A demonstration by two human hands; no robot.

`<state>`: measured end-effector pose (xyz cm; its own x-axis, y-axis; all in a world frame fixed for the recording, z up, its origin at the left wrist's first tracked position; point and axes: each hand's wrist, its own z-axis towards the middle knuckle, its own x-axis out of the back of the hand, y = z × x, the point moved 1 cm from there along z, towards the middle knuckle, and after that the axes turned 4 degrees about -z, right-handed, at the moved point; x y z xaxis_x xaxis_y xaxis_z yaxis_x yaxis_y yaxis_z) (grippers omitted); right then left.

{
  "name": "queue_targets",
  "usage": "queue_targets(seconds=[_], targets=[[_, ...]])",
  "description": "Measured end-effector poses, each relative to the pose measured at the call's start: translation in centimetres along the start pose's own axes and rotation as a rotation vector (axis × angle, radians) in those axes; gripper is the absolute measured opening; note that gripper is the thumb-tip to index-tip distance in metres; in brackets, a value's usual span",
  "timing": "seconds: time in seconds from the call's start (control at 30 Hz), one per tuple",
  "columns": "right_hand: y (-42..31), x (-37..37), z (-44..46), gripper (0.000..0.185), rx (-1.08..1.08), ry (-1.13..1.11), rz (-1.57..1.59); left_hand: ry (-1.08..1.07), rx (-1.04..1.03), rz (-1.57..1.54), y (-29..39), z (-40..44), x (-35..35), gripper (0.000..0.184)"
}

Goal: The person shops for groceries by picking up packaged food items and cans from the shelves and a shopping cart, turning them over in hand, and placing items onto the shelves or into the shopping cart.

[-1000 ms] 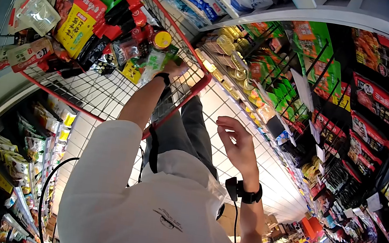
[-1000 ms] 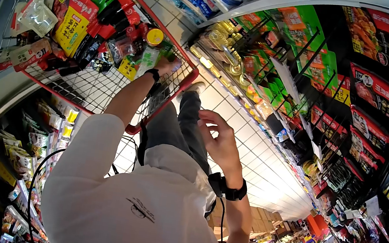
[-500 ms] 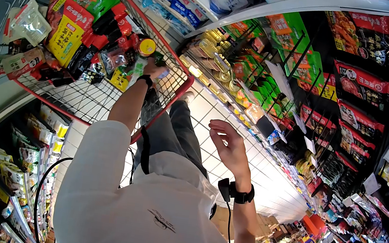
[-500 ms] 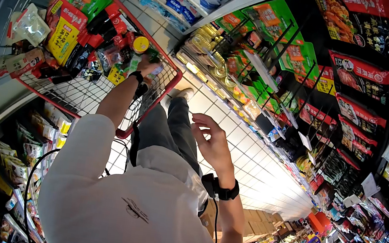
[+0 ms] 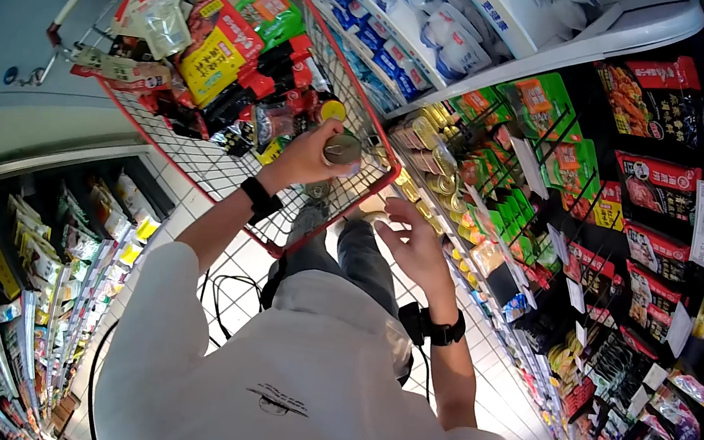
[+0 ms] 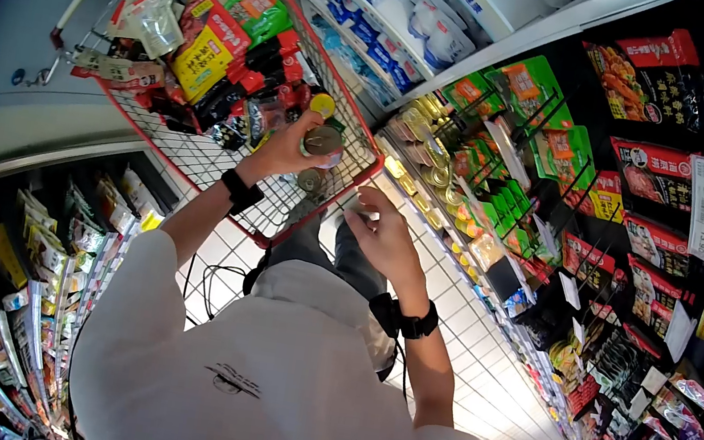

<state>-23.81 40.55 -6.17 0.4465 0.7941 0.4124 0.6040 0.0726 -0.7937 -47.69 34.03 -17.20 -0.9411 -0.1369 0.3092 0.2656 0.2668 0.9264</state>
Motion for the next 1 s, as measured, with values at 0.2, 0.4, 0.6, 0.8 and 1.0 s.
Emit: queue_targets(seconds=[0.2, 0.4, 0.6, 0.8, 1.0], targets=[[-4.3, -2.5, 2.0, 0.080, 0.287, 0.059, 0.090, 0.182, -0.290, -0.011, 12.2, -6.2, 4.1, 0.068], [-8.6, -4.1, 1.6, 0.087, 0.466, 0.066, 0.256, 0.300, -0.378, 0.058, 17.3, -10.8, 5.1, 0.066], [-11.2, -1.2, 1.2, 0.084, 0.467, -0.186, 0.255, 0.026, -0.458, 0.025, 18.6, -11.8, 8.1, 0.084], [-13.1, 1.3, -0.8, 0.087, 0.464, -0.589, 0.080, -0.204, -0.575, -0.035, 19.4, -11.3, 8.1, 0.082], [-12.1, 1.9, -0.7, 0.104, 0.415, -0.654, 0.294, -0.202, -0.565, -0.321, 19.5, -10.2, 6.3, 0.083]])
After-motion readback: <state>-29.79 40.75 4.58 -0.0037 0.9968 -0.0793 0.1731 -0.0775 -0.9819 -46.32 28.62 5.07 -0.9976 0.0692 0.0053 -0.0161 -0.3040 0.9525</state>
